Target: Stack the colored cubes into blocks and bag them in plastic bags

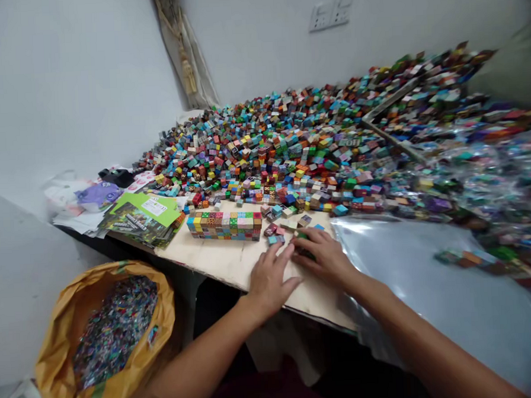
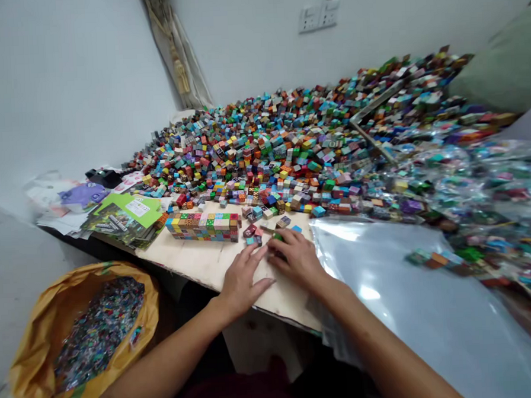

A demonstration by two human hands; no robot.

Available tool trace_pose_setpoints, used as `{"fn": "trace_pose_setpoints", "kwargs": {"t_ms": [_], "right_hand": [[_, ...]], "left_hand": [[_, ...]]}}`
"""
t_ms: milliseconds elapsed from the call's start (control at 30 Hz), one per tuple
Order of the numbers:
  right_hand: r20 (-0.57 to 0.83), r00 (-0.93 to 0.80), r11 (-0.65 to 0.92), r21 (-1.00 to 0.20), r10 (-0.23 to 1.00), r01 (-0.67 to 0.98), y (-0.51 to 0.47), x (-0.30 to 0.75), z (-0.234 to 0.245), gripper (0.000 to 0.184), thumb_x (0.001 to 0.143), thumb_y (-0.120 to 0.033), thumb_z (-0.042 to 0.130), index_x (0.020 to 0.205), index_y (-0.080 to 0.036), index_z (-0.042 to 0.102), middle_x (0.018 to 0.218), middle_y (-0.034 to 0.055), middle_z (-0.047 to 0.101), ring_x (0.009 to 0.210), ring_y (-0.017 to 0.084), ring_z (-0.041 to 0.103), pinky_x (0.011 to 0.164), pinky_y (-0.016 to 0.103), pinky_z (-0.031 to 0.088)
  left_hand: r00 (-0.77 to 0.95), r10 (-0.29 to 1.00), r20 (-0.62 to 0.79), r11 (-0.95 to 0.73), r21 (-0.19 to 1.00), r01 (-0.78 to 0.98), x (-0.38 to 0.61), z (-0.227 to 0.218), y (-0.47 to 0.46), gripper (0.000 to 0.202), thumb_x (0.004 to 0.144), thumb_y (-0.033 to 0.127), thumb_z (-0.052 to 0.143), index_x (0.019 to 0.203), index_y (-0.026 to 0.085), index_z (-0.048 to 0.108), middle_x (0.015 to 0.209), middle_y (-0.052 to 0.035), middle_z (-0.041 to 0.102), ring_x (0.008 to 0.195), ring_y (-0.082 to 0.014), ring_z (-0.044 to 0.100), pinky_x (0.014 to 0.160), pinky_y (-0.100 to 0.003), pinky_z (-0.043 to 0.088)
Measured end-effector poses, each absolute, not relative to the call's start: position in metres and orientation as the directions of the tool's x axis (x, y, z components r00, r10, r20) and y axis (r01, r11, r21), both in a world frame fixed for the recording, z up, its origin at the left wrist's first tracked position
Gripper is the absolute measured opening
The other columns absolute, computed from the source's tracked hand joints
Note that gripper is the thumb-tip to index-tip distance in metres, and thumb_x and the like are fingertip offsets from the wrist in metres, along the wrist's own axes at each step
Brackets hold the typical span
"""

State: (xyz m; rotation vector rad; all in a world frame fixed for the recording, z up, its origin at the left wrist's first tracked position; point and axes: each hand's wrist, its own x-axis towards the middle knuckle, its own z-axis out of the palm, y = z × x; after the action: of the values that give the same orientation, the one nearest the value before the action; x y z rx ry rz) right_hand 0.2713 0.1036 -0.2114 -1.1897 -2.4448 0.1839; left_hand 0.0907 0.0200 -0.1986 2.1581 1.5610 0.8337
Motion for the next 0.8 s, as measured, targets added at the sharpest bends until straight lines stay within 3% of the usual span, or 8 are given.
{"fn": "trace_pose_setpoints", "kwargs": {"t_ms": [133,267,400,533,667,800], "right_hand": [[0.375,-0.532,0.647,-0.345,0.759,0.68,0.064,0.289,-0.211,0.034,0.086,-0.041,0.053,0.117,-0.029,0.062,0.137,0.0086,0.05,0.126,0.034,0.042,0.094,0.056,0.038],[0.422,-0.347,0.518,-0.409,0.838,0.752,0.041,0.306,-0.218,0.036,0.088,-0.042,0.049,0.117,-0.027,0.063,0.126,0.0117,0.057,0.11,0.031,0.055,0.088,0.049,0.046],[0.406,-0.3,0.481,-0.477,0.863,0.736,0.037,0.307,-0.225,0.033,0.089,-0.04,0.046,0.112,-0.024,0.064,0.12,0.0127,0.058,0.108,0.029,0.055,0.088,0.046,0.047],[0.337,-0.28,0.431,-0.572,0.899,0.698,0.039,0.297,-0.218,0.031,0.089,-0.041,0.047,0.11,-0.026,0.064,0.109,0.0096,0.06,0.1,0.027,0.057,0.085,0.042,0.048],[0.338,-0.306,0.451,-0.549,0.89,0.704,0.038,0.286,-0.215,0.031,0.09,-0.039,0.044,0.106,-0.025,0.066,0.097,0.0096,0.061,0.089,0.026,0.057,0.078,0.04,0.048],[0.375,-0.357,0.513,-0.522,0.856,0.681,0.038,0.282,-0.216,0.031,0.091,-0.032,0.041,0.108,-0.024,0.065,0.103,0.0092,0.064,0.092,0.026,0.057,0.081,0.041,0.047]], "left_hand": [[0.253,0.931,0.264,-0.357,0.506,0.785,0.1,-0.198,0.025,0.071,0.077,0.036,0.068,0.14,0.024,0.036,0.147,-0.0148,0.033,0.127,-0.0335,0.04,0.102,-0.053,0.04],[0.349,0.907,0.235,-0.42,0.543,0.727,0.11,-0.195,0.036,0.07,0.076,0.044,0.069,0.137,0.026,0.04,0.137,-0.0111,0.049,0.122,-0.0306,0.046,0.099,-0.049,0.042],[0.393,0.887,0.243,-0.457,0.591,0.665,0.119,-0.195,0.035,0.054,0.08,0.038,0.067,0.129,0.025,0.048,0.13,-0.0089,0.055,0.116,-0.0267,0.053,0.096,-0.044,0.045],[0.355,0.897,0.263,-0.442,0.561,0.7,0.113,-0.199,0.022,0.046,0.086,0.035,0.059,0.129,0.024,0.048,0.13,-0.0111,0.053,0.117,-0.0268,0.052,0.094,-0.044,0.047],[0.316,0.91,0.267,-0.413,0.535,0.737,0.103,-0.203,0.015,0.05,0.086,0.034,0.059,0.133,0.025,0.044,0.131,-0.0099,0.053,0.115,-0.0269,0.052,0.094,-0.045,0.047],[0.3,0.92,0.252,-0.39,0.522,0.759,0.102,-0.204,0.015,0.052,0.087,0.03,0.058,0.136,0.026,0.041,0.137,-0.0103,0.048,0.119,-0.028,0.049,0.095,-0.047,0.046]]}}
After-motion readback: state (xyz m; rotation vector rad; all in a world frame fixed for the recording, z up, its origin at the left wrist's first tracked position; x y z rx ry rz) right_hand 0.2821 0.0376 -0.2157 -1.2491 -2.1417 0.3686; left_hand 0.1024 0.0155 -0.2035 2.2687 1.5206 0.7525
